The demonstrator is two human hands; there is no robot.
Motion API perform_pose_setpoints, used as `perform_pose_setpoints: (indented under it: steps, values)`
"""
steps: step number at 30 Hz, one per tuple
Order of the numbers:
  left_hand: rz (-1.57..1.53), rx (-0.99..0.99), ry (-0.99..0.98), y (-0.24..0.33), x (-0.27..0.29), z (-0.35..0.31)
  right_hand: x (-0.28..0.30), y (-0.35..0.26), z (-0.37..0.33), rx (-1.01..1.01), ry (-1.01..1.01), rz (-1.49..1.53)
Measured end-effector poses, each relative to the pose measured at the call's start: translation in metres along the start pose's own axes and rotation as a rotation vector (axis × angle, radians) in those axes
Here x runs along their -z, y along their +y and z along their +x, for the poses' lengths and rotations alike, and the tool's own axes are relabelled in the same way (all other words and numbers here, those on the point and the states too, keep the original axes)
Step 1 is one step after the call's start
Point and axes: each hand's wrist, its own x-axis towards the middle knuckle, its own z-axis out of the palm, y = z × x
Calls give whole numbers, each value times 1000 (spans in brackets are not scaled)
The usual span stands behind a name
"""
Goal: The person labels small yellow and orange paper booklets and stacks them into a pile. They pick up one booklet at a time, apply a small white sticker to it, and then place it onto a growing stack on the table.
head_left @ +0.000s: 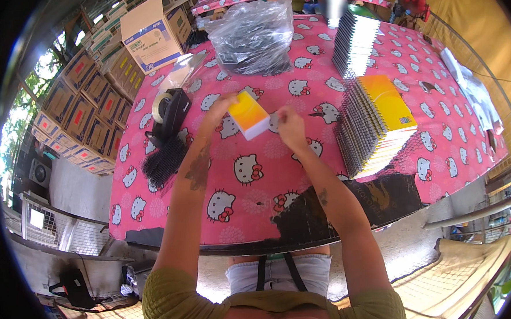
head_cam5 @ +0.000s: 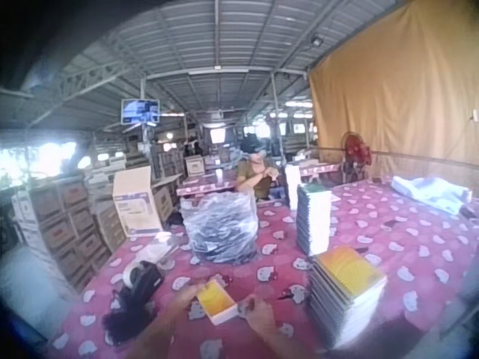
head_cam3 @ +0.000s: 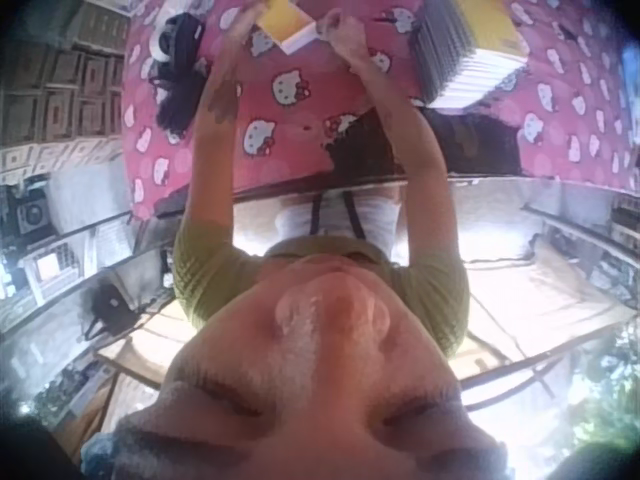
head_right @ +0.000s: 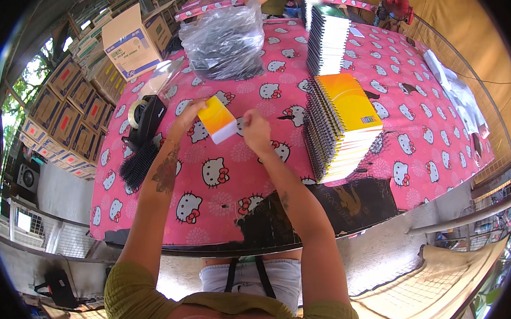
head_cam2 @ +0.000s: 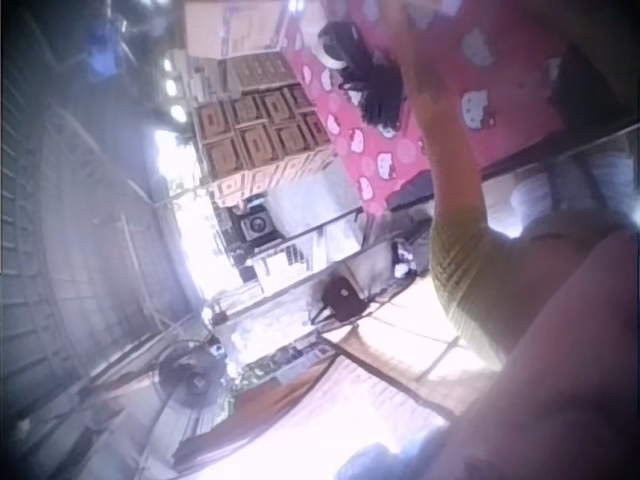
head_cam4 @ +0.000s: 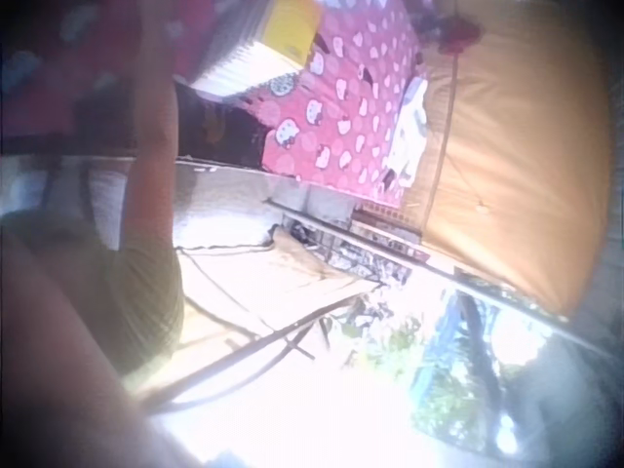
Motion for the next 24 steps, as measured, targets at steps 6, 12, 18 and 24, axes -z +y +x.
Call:
perform_pose_setpoints:
  steps: [6,12,18,24]
  values:
    - [193,-234,-272,35,-52,-68,11,-26,-83,-302,-177,571]
    - [488,-190,216,50,-37,-171,13,-92,-163,-698,-189,959]
    - [974,-634,125,65,-75,-215,-45,-60,-137,-565,-269,1232]
    - [1096,-830,234,56,-50,-243,1,-104,-176,-392,-46,881]
